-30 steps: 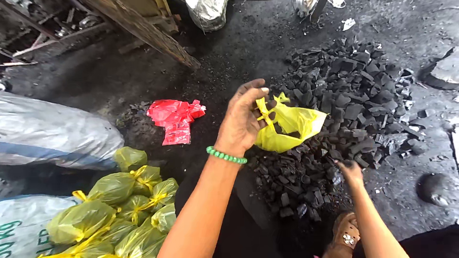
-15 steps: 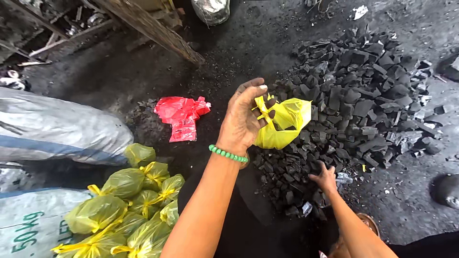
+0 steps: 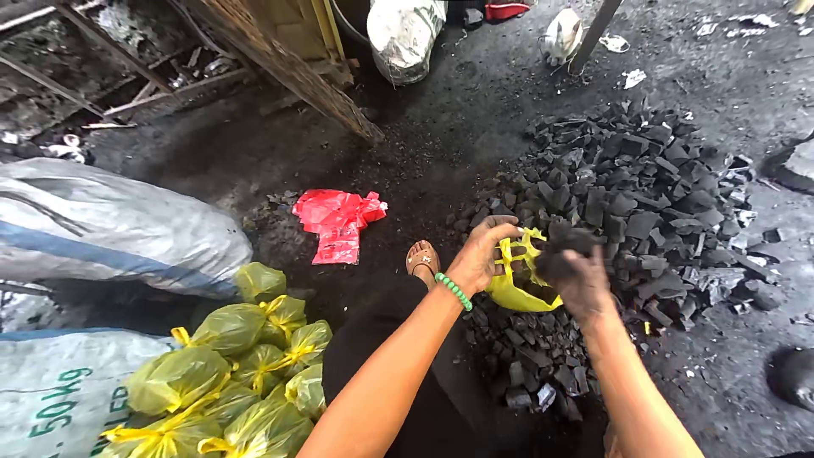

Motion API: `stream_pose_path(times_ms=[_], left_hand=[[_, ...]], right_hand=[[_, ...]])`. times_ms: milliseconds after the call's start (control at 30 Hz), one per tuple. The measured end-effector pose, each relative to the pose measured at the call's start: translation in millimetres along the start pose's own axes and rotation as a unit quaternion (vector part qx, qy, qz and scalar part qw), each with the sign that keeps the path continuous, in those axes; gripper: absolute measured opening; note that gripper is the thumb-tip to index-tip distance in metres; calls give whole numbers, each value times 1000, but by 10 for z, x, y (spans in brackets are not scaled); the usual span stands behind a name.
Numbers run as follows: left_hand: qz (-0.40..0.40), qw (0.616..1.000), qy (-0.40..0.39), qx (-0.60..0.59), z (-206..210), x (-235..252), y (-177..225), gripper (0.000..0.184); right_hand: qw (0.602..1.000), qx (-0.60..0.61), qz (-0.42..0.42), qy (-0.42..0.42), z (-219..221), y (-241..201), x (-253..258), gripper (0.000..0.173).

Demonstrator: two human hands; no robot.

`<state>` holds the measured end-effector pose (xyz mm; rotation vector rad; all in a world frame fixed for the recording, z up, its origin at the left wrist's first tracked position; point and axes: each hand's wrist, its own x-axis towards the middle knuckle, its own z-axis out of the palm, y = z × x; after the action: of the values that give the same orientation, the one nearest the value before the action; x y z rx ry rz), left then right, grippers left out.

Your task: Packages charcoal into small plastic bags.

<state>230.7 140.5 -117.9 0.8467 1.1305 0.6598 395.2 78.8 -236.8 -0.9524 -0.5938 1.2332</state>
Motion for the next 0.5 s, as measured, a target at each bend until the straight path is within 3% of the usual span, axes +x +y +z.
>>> stream_pose_path(times_ms=[67, 133, 167, 233, 367, 433, 500], left_hand=[[-9, 1000, 12, -3, 2, -1, 16, 29], [-16, 1000, 25, -7, -14, -13, 70, 29], [-17, 999, 31, -8, -28, -16, 94, 29], [3, 999, 39, -15, -74, -42, 153, 30], [124, 989, 54, -54, -202, -225, 331, 31], [181, 977, 62, -92, -228, -290, 432, 29], [203, 969, 75, -122, -219, -336, 517, 30]], right_hand=[[961, -259, 5, -93, 138, 211, 94, 50], [863, -475, -6, -169, 187, 263, 206, 34], [833, -518, -7, -195, 179, 205, 249, 30], [829, -520, -37, -205, 92, -14, 328, 28], [939, -328, -103, -24, -196, -242, 317, 26], [920, -384, -80, 17, -348, -38, 307, 28], [843, -532, -11, -79, -437, 341, 262, 28]])
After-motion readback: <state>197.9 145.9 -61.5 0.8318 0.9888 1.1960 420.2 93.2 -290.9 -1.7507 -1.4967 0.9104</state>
